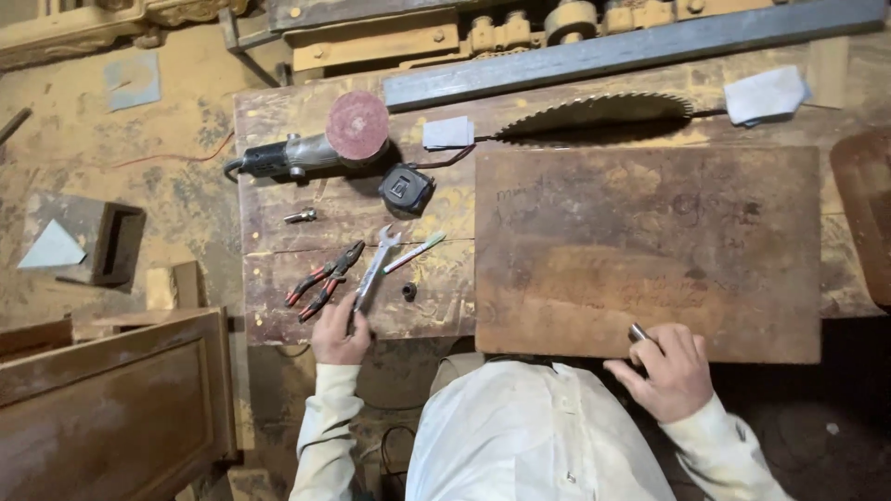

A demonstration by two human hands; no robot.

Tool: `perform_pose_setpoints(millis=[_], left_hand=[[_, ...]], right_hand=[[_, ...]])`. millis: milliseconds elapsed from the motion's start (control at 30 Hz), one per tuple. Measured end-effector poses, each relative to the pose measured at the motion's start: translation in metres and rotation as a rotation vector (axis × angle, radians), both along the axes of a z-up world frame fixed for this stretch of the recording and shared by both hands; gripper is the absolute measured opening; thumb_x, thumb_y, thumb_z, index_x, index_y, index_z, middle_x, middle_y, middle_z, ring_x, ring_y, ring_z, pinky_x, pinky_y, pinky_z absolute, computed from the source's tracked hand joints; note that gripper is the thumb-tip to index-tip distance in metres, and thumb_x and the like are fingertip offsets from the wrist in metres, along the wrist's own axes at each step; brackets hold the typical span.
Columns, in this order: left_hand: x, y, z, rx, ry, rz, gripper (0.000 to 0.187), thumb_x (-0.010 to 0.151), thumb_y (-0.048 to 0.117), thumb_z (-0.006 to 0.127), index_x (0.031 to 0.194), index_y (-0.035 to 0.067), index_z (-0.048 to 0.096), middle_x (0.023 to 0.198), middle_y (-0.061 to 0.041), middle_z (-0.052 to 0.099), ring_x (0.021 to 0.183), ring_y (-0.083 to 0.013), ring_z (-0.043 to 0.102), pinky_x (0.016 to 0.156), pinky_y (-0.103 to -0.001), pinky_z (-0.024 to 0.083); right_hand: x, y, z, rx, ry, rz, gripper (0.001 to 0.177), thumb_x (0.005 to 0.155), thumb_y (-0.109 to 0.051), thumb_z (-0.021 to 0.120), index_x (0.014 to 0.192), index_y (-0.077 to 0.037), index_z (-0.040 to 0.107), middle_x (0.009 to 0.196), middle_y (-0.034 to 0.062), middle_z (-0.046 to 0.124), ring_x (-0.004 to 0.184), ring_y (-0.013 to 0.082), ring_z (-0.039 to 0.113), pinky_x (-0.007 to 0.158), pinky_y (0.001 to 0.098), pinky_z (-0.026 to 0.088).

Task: Maintaining a woodworking tool by changing the bit with a wrench and assembling a custom wooden base plate.

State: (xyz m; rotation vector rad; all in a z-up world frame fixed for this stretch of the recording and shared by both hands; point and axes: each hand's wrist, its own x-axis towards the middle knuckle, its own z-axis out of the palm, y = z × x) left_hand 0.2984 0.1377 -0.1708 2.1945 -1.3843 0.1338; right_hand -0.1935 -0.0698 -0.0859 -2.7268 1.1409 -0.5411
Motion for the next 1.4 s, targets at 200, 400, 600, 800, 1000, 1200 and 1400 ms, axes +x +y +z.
perform_pose_setpoints(millis=[200,400,600,800,1000,1200,1400], left_hand=[[0.012,0.0,-0.011,-0.051,-0.169,-0.019,0.032,0.092,0.008,0.068,0.123,0.013,0.075,0.077,-0.009,0.051,0.067,-0.0326,0.052,0.061,-0.046,0.044],[-0.06,-0.08,0.113,-0.262,0.113,-0.222,0.056,0.08,0.009,0.08,0.134,0.009,0.065,0.131,-0.017,0.053,0.12,-0.0303,0.051,0.104,-0.043,0.05],[-0.115,-0.204,0.172,-0.719,0.247,-0.774,0.083,0.099,0.055,0.065,0.161,0.013,0.031,0.156,-0.015,0.036,0.142,-0.0328,0.046,0.119,-0.053,0.047],[-0.08,-0.332,0.209,-0.525,0.53,-0.498,0.053,0.114,0.048,0.036,0.132,0.001,0.055,0.128,-0.019,0.06,0.125,-0.0332,0.058,0.112,-0.044,0.045],[-0.041,-0.402,0.147,-0.57,0.549,-0.562,0.03,0.115,0.009,0.054,0.144,0.007,0.057,0.123,-0.02,0.069,0.11,-0.0249,0.064,0.105,-0.048,0.05],[-0.003,-0.405,0.048,-0.462,0.5,-0.516,0.048,0.113,0.002,0.068,0.155,0.004,0.046,0.139,-0.03,0.058,0.121,-0.0363,0.06,0.108,-0.059,0.047],[-0.056,-0.346,0.076,-0.438,0.447,-0.481,0.054,0.106,-0.012,0.066,0.155,0.0,0.045,0.137,-0.027,0.061,0.114,-0.0335,0.064,0.097,-0.051,0.053]], right_hand=[[0.013,-0.023,0.033,-0.111,0.085,0.168,0.052,0.083,-0.06,0.075,0.075,-0.015,0.049,0.084,0.006,0.053,0.077,0.0289,0.054,0.068,0.0417,0.031],[0.026,-0.034,0.116,-0.394,-0.053,0.247,0.051,0.086,-0.05,0.077,0.062,-0.018,0.046,0.075,0.0048,0.062,0.069,0.0296,0.058,0.072,0.0477,0.036],[0.036,-0.079,0.198,-0.646,-0.079,0.046,0.067,0.086,-0.046,0.104,0.082,-0.006,0.05,0.092,0.0204,0.06,0.093,0.0439,0.054,0.09,0.0567,0.038],[0.037,-0.074,0.211,-0.054,-0.802,-0.278,0.019,0.1,-0.009,0.057,0.094,-0.001,0.041,0.1,0.0225,0.043,0.089,0.0285,0.049,0.109,0.0458,0.047],[-0.083,-0.06,0.06,0.617,-0.92,-0.52,0.015,0.102,0.002,0.049,0.115,0.005,0.057,0.088,0.0168,0.066,0.077,0.0221,0.066,0.083,0.0405,0.054],[-0.111,-0.042,0.027,0.836,-0.976,-0.547,0.035,0.104,-0.007,0.053,0.136,0.007,0.044,0.097,0.0232,0.071,0.08,0.0229,0.068,0.077,0.0407,0.059],[-0.09,-0.06,0.035,0.95,-1.031,-0.602,0.036,0.107,-0.019,0.052,0.132,0.007,0.055,0.098,0.0234,0.075,0.08,0.0217,0.074,0.073,0.0324,0.058]])
